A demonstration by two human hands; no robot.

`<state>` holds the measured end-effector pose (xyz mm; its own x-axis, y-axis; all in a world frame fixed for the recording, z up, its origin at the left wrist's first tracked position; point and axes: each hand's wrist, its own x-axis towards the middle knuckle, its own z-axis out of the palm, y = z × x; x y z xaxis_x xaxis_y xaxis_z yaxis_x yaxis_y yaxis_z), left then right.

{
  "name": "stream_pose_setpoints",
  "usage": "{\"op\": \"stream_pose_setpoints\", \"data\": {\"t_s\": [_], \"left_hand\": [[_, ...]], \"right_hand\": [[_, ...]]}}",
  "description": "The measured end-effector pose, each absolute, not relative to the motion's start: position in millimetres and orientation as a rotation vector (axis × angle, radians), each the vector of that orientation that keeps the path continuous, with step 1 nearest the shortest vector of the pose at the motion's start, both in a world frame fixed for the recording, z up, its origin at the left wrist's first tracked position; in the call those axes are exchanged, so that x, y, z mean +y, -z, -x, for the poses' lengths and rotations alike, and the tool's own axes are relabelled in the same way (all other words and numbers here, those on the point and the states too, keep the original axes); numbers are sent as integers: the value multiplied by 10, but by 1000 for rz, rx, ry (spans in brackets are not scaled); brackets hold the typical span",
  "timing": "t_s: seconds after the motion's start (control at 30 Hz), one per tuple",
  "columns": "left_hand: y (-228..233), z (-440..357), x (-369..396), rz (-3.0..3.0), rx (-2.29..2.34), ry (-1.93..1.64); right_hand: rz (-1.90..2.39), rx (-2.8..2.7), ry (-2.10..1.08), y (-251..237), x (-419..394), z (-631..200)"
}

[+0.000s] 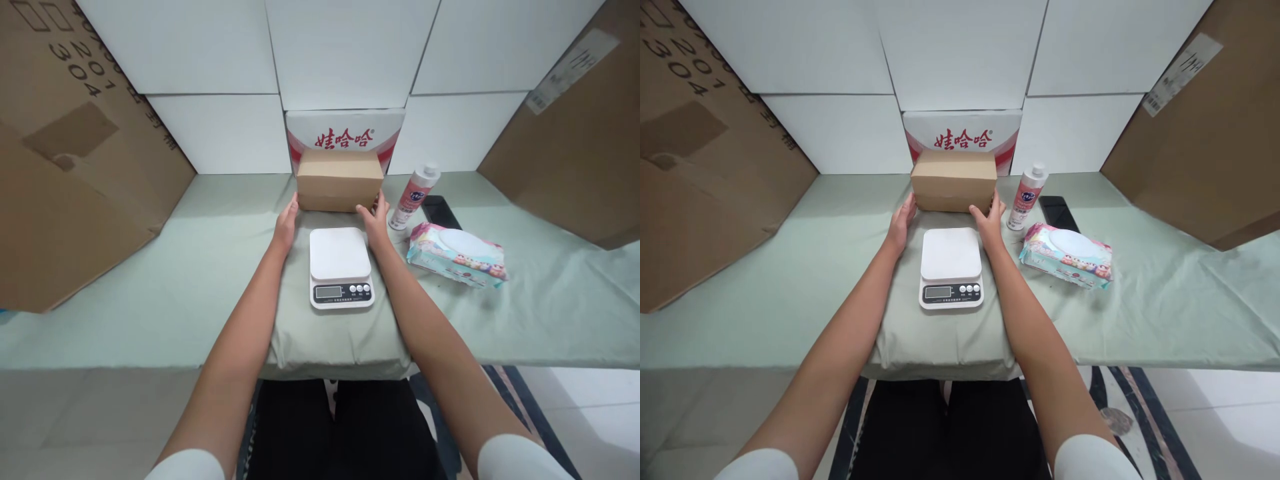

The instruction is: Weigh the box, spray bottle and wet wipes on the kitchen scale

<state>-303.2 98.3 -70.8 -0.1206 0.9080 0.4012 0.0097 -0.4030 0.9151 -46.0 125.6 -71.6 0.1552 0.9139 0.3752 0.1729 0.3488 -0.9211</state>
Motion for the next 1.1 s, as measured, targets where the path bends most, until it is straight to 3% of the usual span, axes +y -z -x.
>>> {"op": "stream_pose_setpoints", "data": {"t_s": [0.17,0.33,0.57,1.1], "left_hand": [[511,3013,784,-1425,1070,-1660],[236,2970,39,-1446,1091,-1793],[395,2791,-1006,-1465,1123,-1751],[465,2838,-1033,-1262,1252,-1801]], "right_hand": [[944,-1455,-652,537,1054,540],[840,-1534,-624,323,450,384],[900,-1539,-566,482,-380,3],[901,-1492,-679,599,-468,29]]}}
